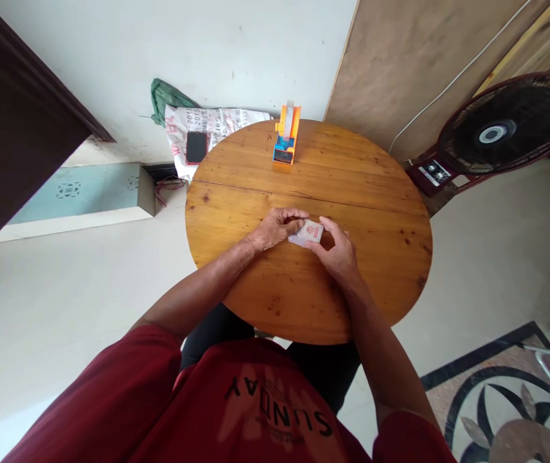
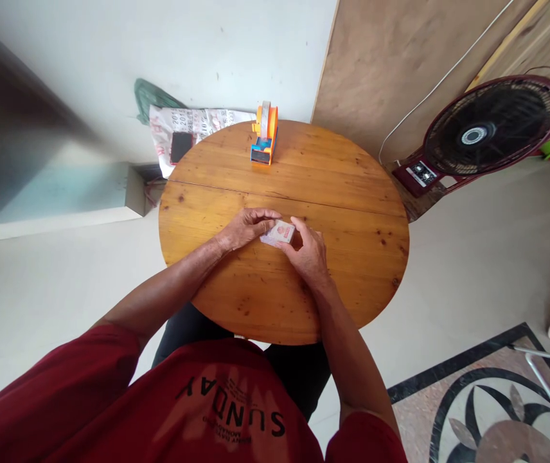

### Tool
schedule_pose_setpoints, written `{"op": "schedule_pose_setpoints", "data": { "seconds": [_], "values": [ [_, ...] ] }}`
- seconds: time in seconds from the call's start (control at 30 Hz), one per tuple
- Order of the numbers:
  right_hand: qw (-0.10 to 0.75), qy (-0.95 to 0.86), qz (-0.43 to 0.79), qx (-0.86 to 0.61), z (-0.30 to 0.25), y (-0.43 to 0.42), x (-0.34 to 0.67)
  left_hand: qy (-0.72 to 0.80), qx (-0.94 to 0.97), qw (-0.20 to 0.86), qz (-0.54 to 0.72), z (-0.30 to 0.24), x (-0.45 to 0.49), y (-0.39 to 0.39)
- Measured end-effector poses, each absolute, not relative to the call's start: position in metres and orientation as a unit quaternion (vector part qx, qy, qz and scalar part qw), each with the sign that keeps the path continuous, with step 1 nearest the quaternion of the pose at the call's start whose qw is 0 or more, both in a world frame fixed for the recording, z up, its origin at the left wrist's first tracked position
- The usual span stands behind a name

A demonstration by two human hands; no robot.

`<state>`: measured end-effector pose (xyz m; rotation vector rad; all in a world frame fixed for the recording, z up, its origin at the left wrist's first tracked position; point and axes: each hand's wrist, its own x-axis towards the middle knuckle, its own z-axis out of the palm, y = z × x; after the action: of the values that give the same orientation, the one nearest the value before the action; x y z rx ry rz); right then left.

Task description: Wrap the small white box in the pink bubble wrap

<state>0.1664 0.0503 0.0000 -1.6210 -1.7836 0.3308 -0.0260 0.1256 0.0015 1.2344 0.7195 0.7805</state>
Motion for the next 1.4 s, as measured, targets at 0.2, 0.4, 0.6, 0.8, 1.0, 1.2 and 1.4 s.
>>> {"op": "schedule_pose_setpoints", "data": {
  "seconds": [0.2, 0.4, 0.6, 0.8, 1.0, 1.2, 1.4],
  "values": [
    [0.335, -0.716, 0.121, -0.6, 0.003, 0.049, 0.165, 0.323, 0.537, 0.693, 0.355, 0.001, -0.027, 0.126],
    [0.336, -0.718, 0.124, -0.597, 0.008, 0.048, 0.17, 0.3, 0.556, 0.7, 0.334, 0.009, -0.039, 0.13],
    [0.315, -0.728, 0.121, -0.597, 0.006, 0.049, 0.171, 0.255, 0.644, 0.675, 0.253, 0.018, -0.048, 0.129],
    [0.324, -0.728, 0.112, -0.594, 0.002, 0.052, 0.173, 0.272, 0.666, 0.639, 0.271, 0.005, -0.041, 0.128],
    [0.325, -0.723, 0.132, -0.595, 0.001, 0.055, 0.176, 0.29, 0.679, 0.593, 0.322, -0.01, -0.032, 0.129],
    [0.33, -0.708, 0.158, -0.605, 0.001, 0.055, 0.178, 0.295, 0.685, 0.585, 0.318, -0.009, -0.033, 0.13],
    [0.325, -0.703, 0.152, -0.614, 0.002, 0.057, 0.181, 0.299, 0.675, 0.592, 0.323, -0.009, -0.035, 0.132]
  ]
}}
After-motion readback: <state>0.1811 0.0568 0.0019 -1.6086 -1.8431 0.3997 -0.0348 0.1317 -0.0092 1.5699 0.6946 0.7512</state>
